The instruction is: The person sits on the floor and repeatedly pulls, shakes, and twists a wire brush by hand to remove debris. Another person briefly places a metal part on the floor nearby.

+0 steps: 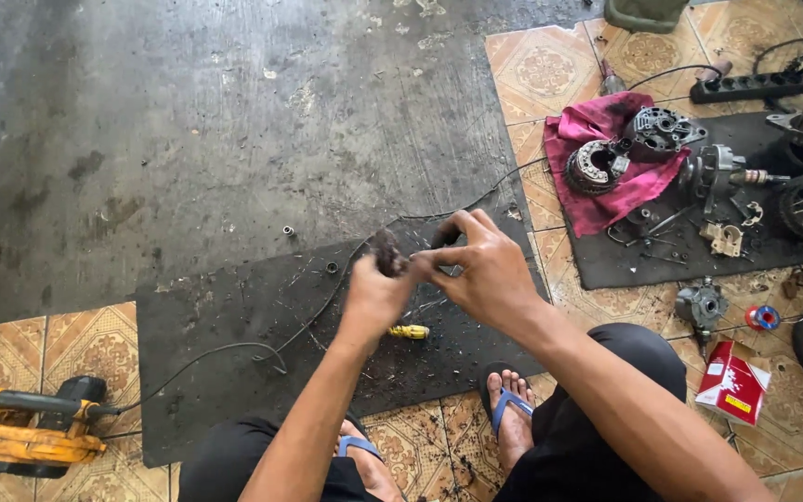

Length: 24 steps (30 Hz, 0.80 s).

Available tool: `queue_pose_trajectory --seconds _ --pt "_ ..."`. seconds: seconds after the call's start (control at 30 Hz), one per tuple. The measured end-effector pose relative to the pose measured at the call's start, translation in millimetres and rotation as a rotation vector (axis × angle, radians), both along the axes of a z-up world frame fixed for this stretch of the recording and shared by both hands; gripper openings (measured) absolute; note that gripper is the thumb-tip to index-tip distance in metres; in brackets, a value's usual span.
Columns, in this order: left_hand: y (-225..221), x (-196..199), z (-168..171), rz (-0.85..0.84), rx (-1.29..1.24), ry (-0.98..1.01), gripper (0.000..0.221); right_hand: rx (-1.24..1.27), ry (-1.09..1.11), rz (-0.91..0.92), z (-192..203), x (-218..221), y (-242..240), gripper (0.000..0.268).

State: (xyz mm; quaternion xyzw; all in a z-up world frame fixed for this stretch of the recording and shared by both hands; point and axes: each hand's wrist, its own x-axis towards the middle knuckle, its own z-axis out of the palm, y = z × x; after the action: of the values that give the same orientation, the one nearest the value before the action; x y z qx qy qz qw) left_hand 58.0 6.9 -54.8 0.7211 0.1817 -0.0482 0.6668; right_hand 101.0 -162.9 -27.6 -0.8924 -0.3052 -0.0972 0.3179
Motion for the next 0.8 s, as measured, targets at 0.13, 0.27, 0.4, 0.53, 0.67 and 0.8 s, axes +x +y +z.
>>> queue_pose_trajectory --seconds 0.13,0.27,0.4,0.53,0.67,0.8 --pt "4.1 3.7 -3.9 -0.145 -0.156 -0.005 0.04 0.006 -0.035 0.031 -2.6 2.6 -2.1 0.009" --pt "14.5 3.6 10.2 -0.046 -0.18 0.015 0.031 0.008 0.141 -0.069 27.3 1.7 -0.2 0.023" --pt "29.1 11.5 3.7 0.316 -0.329 0.009 0.02 0.042 0.328 -0.155 24.3 2.9 -2.9 0.033" --pt "34.5 8.3 9.2 0.454 -0.603 -0.131 0.023 -0.36 0.699 -0.012 59.1 -19.5 9.7 0.069" --pt "32.3 10.1 -3.8 0.458 -0.803 -0.279 0.024 -0.136 1.074 0.136 54.5 -25.7 27.6 0.067" --pt "11.3 2.1 -0.8 0.44 -0.761 -0.267 0.024 0.664 1.253 0.136 3.7 -26.2 37.2 0.09"
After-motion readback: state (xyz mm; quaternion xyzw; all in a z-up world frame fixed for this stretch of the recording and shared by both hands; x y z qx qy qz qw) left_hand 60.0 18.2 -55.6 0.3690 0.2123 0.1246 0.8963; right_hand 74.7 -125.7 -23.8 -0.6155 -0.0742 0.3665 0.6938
